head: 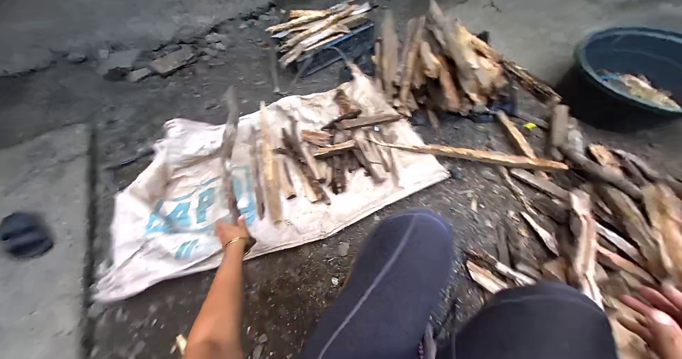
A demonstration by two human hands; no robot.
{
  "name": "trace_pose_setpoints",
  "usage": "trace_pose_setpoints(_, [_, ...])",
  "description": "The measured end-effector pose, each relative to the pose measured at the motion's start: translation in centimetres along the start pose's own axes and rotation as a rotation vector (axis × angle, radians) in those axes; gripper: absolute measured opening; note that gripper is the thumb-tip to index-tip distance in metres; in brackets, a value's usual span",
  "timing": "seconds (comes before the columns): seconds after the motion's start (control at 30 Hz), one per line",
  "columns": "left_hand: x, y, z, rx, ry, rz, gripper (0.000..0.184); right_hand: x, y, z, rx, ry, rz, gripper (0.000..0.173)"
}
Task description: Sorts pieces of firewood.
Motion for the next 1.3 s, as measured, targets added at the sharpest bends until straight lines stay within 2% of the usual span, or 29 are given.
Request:
trace_pose_setpoints(0.07, [2.6, 0.7, 1.1, 0.082, -0.044, -0.023, 0.100, -2.5, 5.3, 0.9, 0.044, 0.159, 0.098, 0.054])
trace_pose_setpoints(0.13, [3.5, 3.9, 3.3, 0.231, -0.112, -0.035, 0.102, -4.1, 11.0, 2.7, 0.206, 0.233, 0.201, 0.046])
trace_pose_setpoints(0.27, [3.9, 13.6, 7.7, 0.491, -0.289, 0.075, 0.094, -4.4, 22.4, 7.0, 0.671, 0.210, 0.203, 0.039])
trace_pose_setpoints(0.33, [2.3, 20.3, 11.7, 0.605, -0.356, 0.184, 0.088, -3.4, 26.6, 8.2, 0.810, 0.248, 0.124, 0.042])
trace_pose_setpoints(0.43, [-0.9, 30.9, 20.9, 0.827, -0.526, 0.352, 0.077, -3.0, 29.9, 7.0, 0.807, 0.284, 0.316, 0.067])
trace_pose_setpoints(0.53, [-3.0, 37.4, 32.0, 1.102, -0.766, 0.473, 0.079, -3.7, 31.6, 2.8, 0.694, 0.361, 0.597, 0.082])
trace_pose_setpoints(0.63, [-3.4, 39.3, 43.5, 1.308, -0.990, 0.552, 0.082, -3.7, 33.4, -1.8, 0.644, 0.334, 0.665, 0.088])
trace_pose_setpoints(0.73, [-0.3, 38.0, 51.7, 1.409, -1.072, 0.578, 0.078, -3.7, 35.9, -4.8, 0.729, 0.229, 0.678, 0.098])
trace_pose_setpoints(0.83, [3.1, 35.9, 56.2, 1.570, -1.068, 0.459, 0.071, -3.4, 36.4, -6.3, 0.782, 0.088, 0.720, 0.092])
trace_pose_setpoints(0.93, [5.0, 34.8, 57.2, 1.623, -1.103, 0.295, 0.072, -2.2, 35.8, -6.9, 0.711, -0.009, 0.723, 0.070])
trace_pose_setpoints(1.03, [6.4, 35.9, 56.6, 1.453, -1.177, 0.169, 0.072, -1.2, 33.6, -7.3, 0.684, 0.096, 0.529, 0.065])
trace_pose_setpoints(1.13, [7.2, 37.2, 56.4, 1.216, -1.250, 0.193, 0.071, -0.2, 30.4, -6.9, 0.783, 0.250, 0.210, 0.047])
trace_pose_setpoints(1.2, [7.4, 37.1, 56.7, 1.099, -1.315, 0.207, 0.075, 0.1, 26.3, -6.2, 0.791, 0.308, 0.057, 0.040])
trace_pose_setpoints(1.3, [6.1, 36.7, 57.5, 0.948, -1.409, 0.263, 0.084, 0.1, 16.8, -5.9, 0.606, 0.310, 0.051, 0.039])
Point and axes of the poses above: each hand's wrist, its own z-axis away from the middle knuckle, its own x-axis out of the palm, y = z × x, the point moved 8 cm from there along -z, towards the middle knuckle, and after that the axes turned 15 degrees about y, right-handed, at the moved point
